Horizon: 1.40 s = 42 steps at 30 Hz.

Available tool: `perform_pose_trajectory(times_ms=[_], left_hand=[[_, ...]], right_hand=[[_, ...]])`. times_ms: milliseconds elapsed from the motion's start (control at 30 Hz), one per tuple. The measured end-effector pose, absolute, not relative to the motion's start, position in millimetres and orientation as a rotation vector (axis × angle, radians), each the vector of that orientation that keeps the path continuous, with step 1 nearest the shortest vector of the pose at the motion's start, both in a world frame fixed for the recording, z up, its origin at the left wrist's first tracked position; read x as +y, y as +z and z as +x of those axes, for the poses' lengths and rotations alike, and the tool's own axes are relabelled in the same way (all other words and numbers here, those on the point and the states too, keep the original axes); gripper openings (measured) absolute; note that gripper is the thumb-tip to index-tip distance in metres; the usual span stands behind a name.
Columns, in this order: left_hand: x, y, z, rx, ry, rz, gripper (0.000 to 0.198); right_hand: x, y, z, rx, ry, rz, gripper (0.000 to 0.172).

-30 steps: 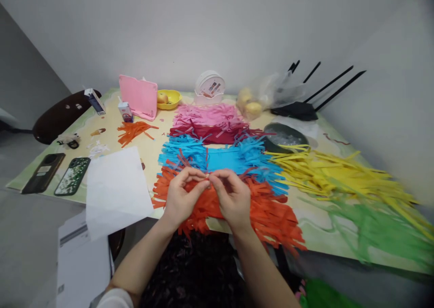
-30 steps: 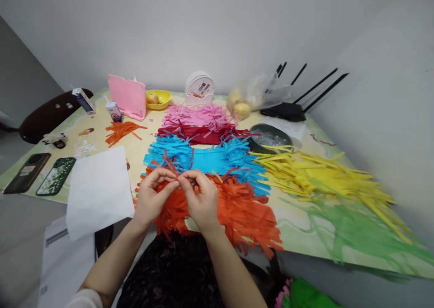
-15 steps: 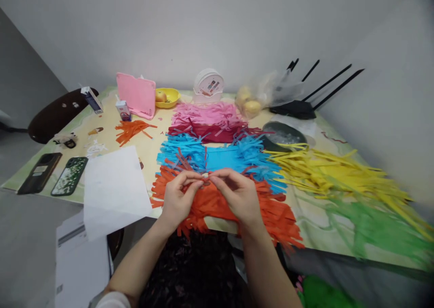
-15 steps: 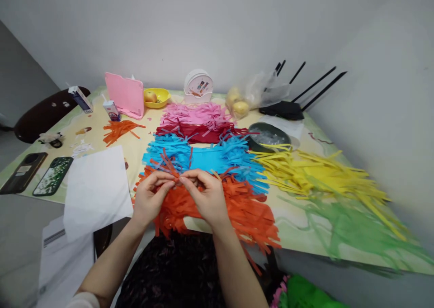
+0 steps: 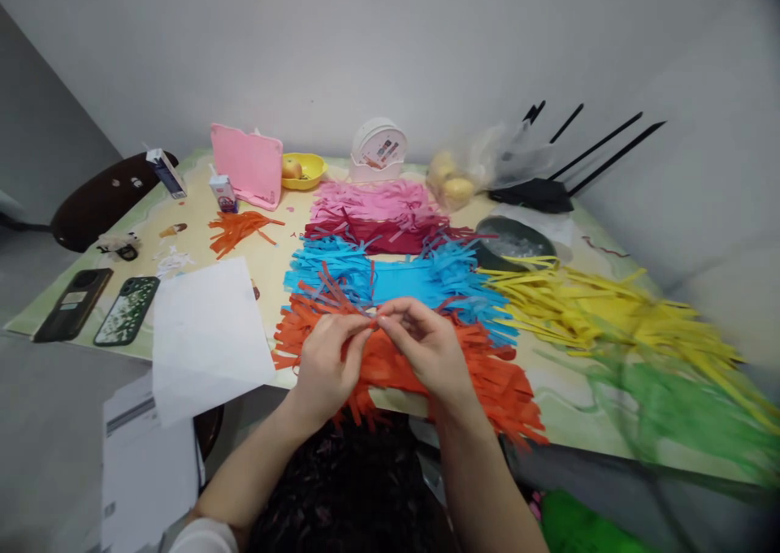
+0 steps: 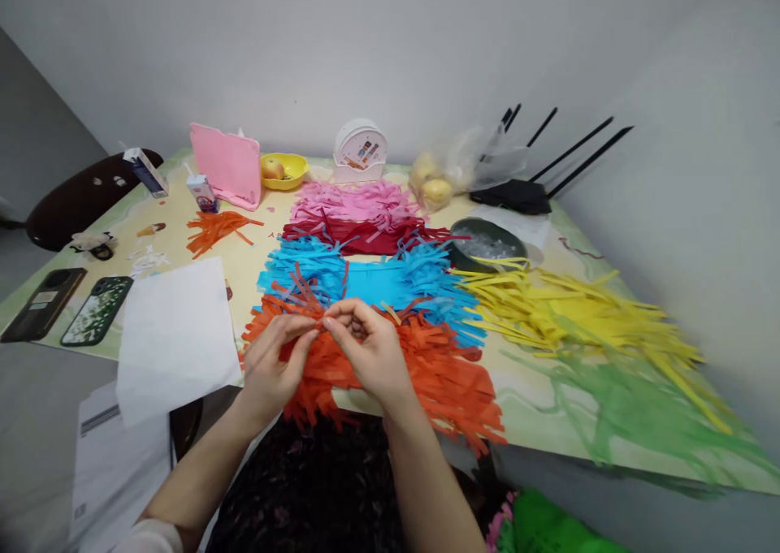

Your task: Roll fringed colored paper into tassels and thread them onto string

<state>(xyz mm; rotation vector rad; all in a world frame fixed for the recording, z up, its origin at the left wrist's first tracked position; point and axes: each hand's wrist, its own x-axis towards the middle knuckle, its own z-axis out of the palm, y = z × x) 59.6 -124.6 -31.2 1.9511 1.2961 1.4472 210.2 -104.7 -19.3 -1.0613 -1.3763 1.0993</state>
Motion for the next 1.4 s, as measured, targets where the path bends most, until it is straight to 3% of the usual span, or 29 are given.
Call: perform_pose_trajectory(times_ms=[233, 767, 1133, 1267, 1400], left_hand=[[-122.2, -30.6, 61.5, 1.199, 1.584, 2.122, 0.013], [-108.0, -24.1, 61.0, 0.976, 1.282, 1.382, 0.008], [-105.8, -31.9, 43.7, 1.02, 1.18, 1.366, 0.014], [-106.3, -25.0, -9.5, 1.279, 1.134, 1.608, 0.016], [-90.6, -1.5, -119.8, 2.341, 1.272, 1.871, 0.021]], right_hand=[[-107.4, -19.8, 209.6, -1.452, 1.123, -1.04, 0.023], [-110.8, -9.8, 209.8, -1.263, 1.003, -1.044, 0.014], [-115.5, -22.0, 186.3, -1.146, 0.844, -1.073, 0.015], [-119.5, -32.1, 173.3, -1.219, 0.87, -1.04, 0.011], [-117.3, -43.6, 178.4, -1.252, 0.892, -1.045, 0.023]])
